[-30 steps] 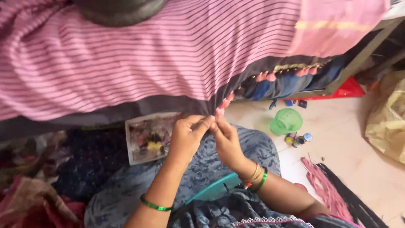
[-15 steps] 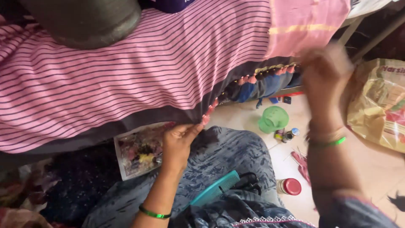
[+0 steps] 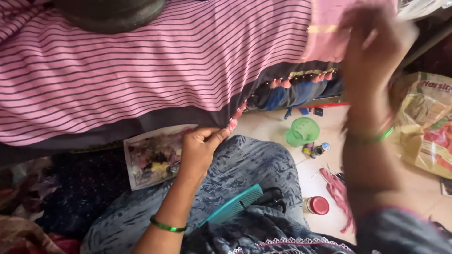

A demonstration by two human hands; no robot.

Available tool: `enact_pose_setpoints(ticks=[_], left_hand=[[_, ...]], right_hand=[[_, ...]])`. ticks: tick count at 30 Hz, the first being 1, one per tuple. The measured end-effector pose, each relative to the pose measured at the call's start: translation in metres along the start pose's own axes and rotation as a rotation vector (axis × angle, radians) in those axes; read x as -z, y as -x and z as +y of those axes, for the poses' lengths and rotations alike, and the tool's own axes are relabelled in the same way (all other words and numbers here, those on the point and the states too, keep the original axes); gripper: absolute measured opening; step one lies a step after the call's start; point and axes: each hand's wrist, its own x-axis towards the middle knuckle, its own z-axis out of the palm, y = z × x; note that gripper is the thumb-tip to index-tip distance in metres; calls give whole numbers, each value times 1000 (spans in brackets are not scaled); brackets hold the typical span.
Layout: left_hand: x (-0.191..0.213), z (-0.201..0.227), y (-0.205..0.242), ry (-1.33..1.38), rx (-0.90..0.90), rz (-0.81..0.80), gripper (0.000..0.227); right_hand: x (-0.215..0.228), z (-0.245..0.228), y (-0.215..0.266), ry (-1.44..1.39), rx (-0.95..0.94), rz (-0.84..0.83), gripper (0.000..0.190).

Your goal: Attaching bundles of synthetic hair to the tassels of a striped pink and black fabric.

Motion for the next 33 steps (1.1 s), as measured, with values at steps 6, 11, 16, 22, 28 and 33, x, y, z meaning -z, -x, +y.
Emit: enact_pose_setpoints(ticks=[6, 11, 16, 22, 28, 33], left_hand=[[-8, 11, 0, 39, 302, -5, 20], [21, -34, -5, 573, 292, -14, 14], [26, 7, -3, 637, 323, 38, 15], [13, 5, 3, 555, 299, -27, 14], [8, -6, 8, 513, 225, -91, 13], [12, -16, 6, 495, 187, -67, 9]], right_hand=[[0, -196, 99, -218, -146, -480, 10], [17, -179, 127, -1342, -902, -649, 8], [63, -87, 159, -2102, -1035, 23, 16], [60, -131, 88, -1663, -900, -162, 11], [14, -218, 19, -873, -256, -840, 46], [11, -211, 37, -934, -374, -938, 51]])
